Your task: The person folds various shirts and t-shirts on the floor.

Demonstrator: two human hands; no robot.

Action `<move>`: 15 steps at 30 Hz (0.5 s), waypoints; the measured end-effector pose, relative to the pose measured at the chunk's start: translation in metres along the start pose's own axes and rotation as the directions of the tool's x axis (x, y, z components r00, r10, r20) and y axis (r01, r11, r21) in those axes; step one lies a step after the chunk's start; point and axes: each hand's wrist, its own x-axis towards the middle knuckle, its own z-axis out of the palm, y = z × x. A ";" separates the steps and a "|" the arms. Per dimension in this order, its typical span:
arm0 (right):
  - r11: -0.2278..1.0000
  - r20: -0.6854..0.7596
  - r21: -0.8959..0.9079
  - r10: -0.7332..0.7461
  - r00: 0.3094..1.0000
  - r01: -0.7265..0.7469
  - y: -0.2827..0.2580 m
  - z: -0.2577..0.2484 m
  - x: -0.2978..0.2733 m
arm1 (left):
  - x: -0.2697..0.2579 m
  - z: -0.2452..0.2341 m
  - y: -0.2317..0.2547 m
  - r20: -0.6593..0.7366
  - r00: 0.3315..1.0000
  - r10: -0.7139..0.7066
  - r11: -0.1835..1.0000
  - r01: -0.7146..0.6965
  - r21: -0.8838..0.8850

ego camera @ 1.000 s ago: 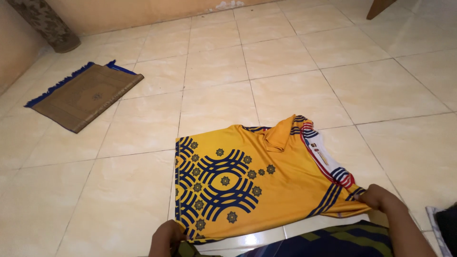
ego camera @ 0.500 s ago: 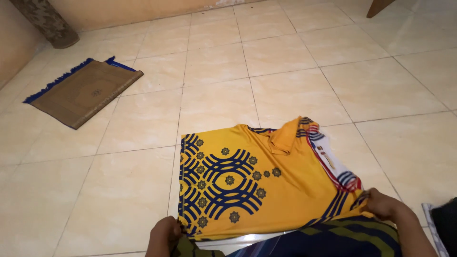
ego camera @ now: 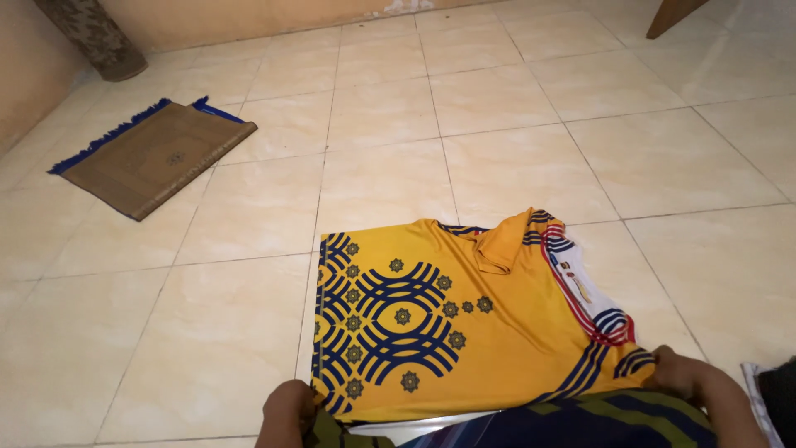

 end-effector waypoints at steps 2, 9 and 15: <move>0.974 -0.083 -0.227 -0.022 0.996 0.003 -0.024 -0.009 -0.009 | -0.026 -0.016 0.010 -0.009 1.000 -0.004 1.000 0.004 0.013; 0.854 -0.516 -0.234 -0.515 0.685 0.465 -0.220 -0.036 -0.051 | -0.128 -0.093 0.090 -0.592 0.802 0.072 0.985 -0.151 -0.085; 0.606 -0.372 -0.479 -0.796 0.478 0.635 -0.324 -0.040 0.003 | -0.075 -0.155 0.154 -0.718 0.640 0.275 0.948 -0.306 0.090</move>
